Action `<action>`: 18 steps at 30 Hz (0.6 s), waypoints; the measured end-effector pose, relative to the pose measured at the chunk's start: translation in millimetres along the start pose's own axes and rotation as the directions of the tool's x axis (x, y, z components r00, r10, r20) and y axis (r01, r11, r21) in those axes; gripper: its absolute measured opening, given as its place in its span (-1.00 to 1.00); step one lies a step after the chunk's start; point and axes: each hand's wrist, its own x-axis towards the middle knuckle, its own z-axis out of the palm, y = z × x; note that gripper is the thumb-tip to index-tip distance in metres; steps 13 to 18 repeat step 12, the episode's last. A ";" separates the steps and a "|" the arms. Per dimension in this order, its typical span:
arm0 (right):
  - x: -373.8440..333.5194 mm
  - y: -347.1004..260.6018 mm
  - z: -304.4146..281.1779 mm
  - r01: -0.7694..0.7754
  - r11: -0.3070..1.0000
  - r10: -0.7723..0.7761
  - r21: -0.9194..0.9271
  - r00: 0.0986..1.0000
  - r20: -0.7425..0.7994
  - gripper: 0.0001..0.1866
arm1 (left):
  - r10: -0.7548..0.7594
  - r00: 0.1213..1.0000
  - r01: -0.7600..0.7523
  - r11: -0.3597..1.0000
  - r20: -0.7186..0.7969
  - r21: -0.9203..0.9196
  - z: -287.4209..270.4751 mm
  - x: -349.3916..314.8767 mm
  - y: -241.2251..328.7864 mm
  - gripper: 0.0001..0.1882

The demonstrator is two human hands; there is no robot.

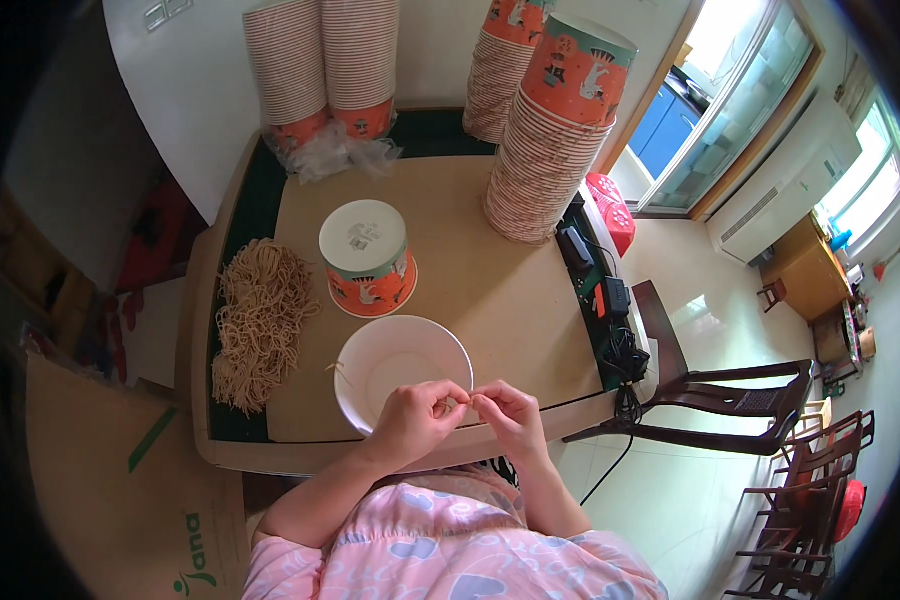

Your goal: Threading handle strings into large paper cups.

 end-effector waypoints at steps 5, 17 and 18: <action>-1.7 -5.5 0.8 -0.008 1.000 0.008 0.017 1.000 0.002 -0.91 | -0.039 0.999 0.039 0.999 -0.014 0.009 -0.9 -0.2 -1.7 -0.91; -3.6 9.5 -2.5 0.049 0.996 -0.047 0.078 0.999 -0.022 -0.85 | -0.011 1.000 0.011 0.999 0.002 -0.039 -1.3 0.2 0.5 -0.88; -3.6 9.5 -2.5 0.049 0.996 -0.047 0.078 0.999 -0.022 -0.85 | -0.011 1.000 0.011 0.999 0.002 -0.039 -1.3 0.2 0.5 -0.88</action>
